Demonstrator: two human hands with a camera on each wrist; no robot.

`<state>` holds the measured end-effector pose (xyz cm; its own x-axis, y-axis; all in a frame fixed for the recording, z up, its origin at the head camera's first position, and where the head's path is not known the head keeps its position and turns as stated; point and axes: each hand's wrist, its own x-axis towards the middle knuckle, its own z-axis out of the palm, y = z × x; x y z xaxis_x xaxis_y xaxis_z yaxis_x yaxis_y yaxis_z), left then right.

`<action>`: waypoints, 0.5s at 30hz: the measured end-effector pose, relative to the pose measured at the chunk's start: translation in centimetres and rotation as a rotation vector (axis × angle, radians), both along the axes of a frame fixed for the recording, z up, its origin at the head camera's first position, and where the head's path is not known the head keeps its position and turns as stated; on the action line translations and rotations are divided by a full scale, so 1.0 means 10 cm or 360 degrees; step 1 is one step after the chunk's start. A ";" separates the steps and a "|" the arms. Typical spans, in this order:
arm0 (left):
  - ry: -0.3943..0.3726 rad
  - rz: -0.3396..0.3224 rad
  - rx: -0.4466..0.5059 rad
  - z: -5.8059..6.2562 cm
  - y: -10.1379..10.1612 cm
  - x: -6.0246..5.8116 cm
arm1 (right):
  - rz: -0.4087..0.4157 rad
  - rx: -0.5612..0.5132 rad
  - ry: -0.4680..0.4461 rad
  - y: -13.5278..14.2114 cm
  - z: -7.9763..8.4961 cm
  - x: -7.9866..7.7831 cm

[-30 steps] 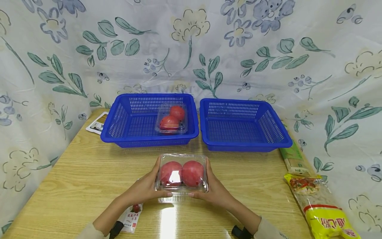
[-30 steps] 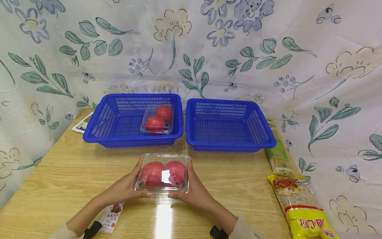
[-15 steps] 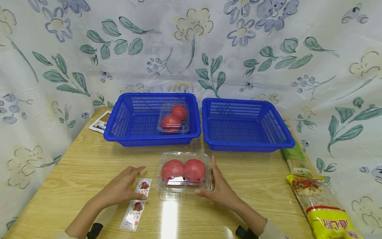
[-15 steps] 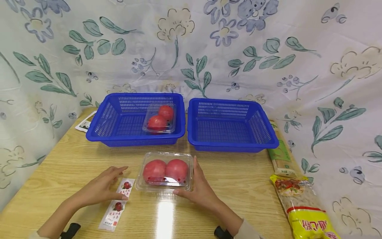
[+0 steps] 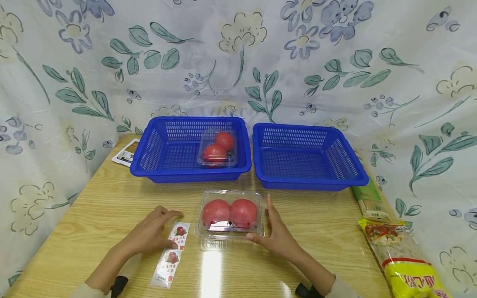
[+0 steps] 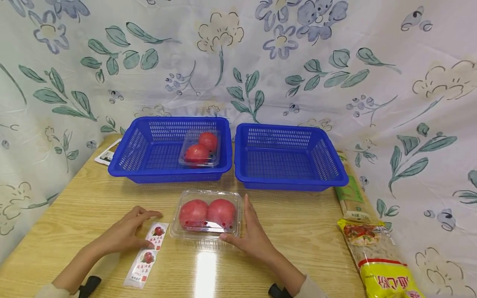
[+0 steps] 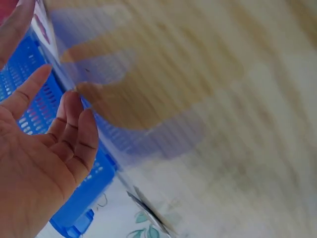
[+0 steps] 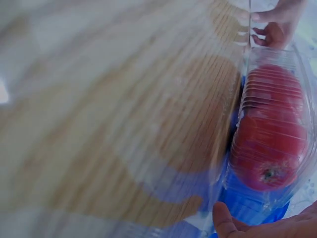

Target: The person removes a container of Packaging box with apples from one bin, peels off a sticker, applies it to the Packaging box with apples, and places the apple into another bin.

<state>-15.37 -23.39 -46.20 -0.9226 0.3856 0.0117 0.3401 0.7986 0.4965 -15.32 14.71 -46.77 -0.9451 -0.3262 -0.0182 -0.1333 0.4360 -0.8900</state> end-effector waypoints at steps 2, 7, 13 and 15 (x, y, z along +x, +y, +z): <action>0.0037 0.0008 0.0004 -0.02 -0.03 0.01 | -0.0002 0.0007 0.0002 0.00 0.01 0.00; 0.0125 0.0044 -0.0138 -0.04 -0.08 0.11 | -0.0024 0.0048 0.0043 0.01 0.02 -0.01; 0.0138 -0.0040 -0.0305 -0.10 -0.17 0.29 | -0.0040 0.0099 0.0130 0.03 0.00 -0.04; 0.0145 -0.0058 -0.0347 -0.13 -0.19 0.32 | -0.0039 0.0092 0.0143 0.03 -0.01 -0.05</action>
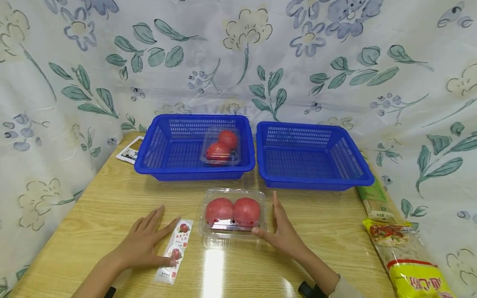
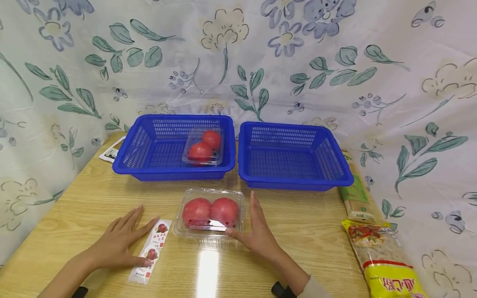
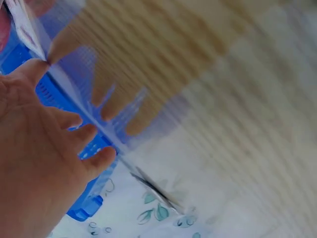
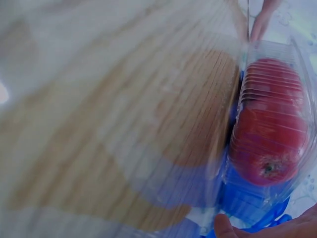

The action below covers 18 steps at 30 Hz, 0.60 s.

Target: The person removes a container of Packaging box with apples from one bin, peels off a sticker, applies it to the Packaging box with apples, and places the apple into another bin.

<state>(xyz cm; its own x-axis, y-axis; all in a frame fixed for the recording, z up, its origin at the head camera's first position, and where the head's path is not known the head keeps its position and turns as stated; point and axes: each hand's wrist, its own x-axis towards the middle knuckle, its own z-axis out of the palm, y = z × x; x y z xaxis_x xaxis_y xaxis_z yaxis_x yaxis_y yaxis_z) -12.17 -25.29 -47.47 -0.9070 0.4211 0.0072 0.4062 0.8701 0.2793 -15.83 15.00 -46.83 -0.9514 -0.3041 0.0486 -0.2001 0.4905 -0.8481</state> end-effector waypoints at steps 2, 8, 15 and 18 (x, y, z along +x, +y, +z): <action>-0.0003 0.0001 -0.0044 -0.02 0.01 0.00 | 0.0000 0.0002 0.0007 0.00 0.00 0.00; -0.0058 0.0041 -0.0039 -0.02 0.07 0.00 | 0.0000 -0.0008 -0.0014 0.00 0.02 0.01; 0.0031 0.0048 -0.0012 -0.03 0.14 0.02 | -0.0003 -0.0035 -0.0011 0.00 0.03 0.02; 0.0198 -0.0031 -0.0032 -0.04 0.21 0.02 | -0.0009 -0.0048 -0.0013 0.00 0.03 0.03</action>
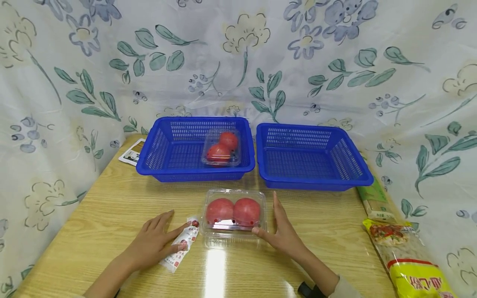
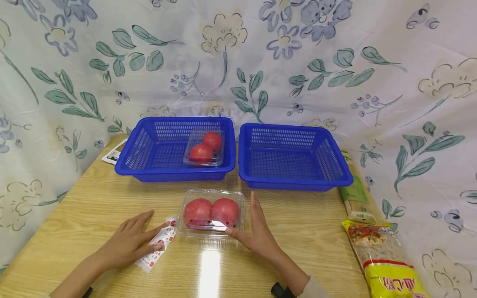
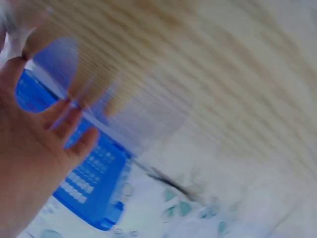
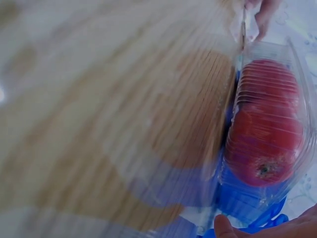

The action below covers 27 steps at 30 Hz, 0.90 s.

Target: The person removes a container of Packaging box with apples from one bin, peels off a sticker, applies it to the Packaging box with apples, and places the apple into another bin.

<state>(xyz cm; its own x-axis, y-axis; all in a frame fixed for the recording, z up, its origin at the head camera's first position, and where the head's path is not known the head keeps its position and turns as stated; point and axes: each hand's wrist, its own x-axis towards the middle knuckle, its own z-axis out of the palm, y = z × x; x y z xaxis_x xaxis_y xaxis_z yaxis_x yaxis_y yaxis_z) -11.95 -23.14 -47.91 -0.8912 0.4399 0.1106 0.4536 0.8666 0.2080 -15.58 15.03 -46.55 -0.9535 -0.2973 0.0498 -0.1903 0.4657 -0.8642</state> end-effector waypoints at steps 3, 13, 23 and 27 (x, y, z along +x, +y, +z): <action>0.0140 -0.0048 -0.0017 -0.03 0.08 0.00 | 0.0002 -0.0021 -0.0006 0.00 0.00 0.00; 0.0218 -0.0086 0.0192 0.01 0.20 -0.02 | 0.0004 -0.0055 0.0010 0.01 0.01 0.03; -0.0634 0.0197 0.1017 0.15 0.06 -0.08 | -0.0028 -0.0015 0.0101 0.00 0.08 0.02; -0.0638 0.0312 0.1132 0.19 0.03 -0.09 | -0.0046 -0.0008 0.0118 0.00 0.12 0.02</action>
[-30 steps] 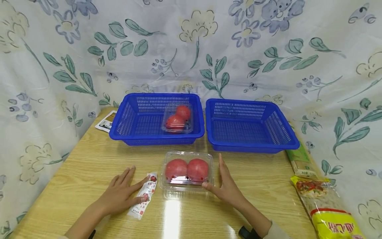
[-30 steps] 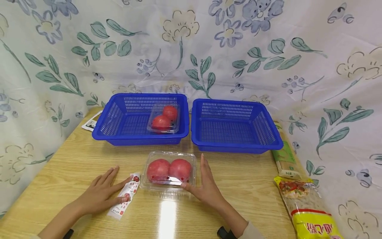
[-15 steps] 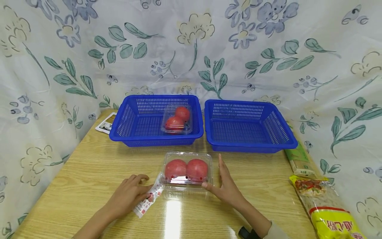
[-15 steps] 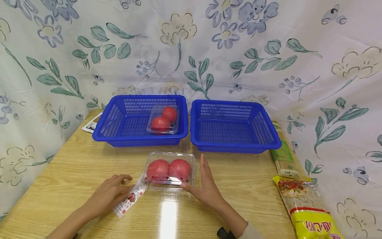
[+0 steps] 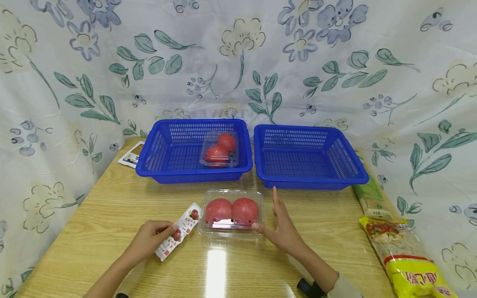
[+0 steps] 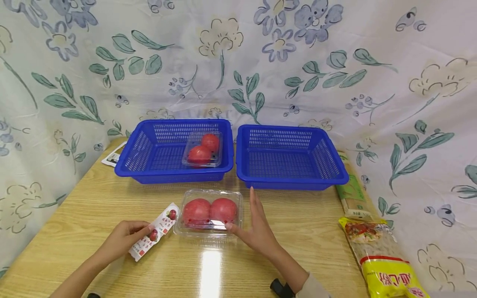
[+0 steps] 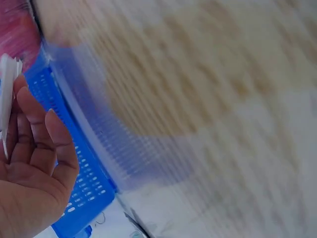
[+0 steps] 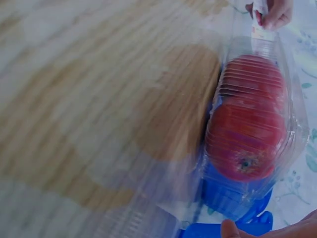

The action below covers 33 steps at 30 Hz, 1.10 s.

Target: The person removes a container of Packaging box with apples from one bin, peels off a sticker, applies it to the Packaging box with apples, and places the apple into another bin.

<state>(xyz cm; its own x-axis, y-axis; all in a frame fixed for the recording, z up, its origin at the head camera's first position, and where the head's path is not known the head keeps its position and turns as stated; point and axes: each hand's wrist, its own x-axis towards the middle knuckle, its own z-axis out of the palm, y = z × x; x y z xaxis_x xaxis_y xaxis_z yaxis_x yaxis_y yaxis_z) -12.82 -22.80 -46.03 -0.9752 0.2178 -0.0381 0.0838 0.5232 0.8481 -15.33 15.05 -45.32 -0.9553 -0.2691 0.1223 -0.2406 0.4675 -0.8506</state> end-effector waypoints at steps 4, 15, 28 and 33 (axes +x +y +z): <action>-0.0016 0.0143 0.0044 0.05 0.01 -0.01 | -0.0023 -0.0005 0.0028 -0.02 0.04 0.00; -0.0131 0.0429 0.0297 0.36 0.12 -0.05 | -0.0016 0.0022 0.0248 -0.19 0.19 -0.01; -0.0136 0.0436 0.0578 0.53 0.76 -0.14 | 0.0216 -0.0006 0.0451 -0.52 0.30 0.06; -0.0124 0.0398 0.0644 0.54 0.90 -0.15 | 0.0309 0.0016 0.0449 -0.61 0.32 0.10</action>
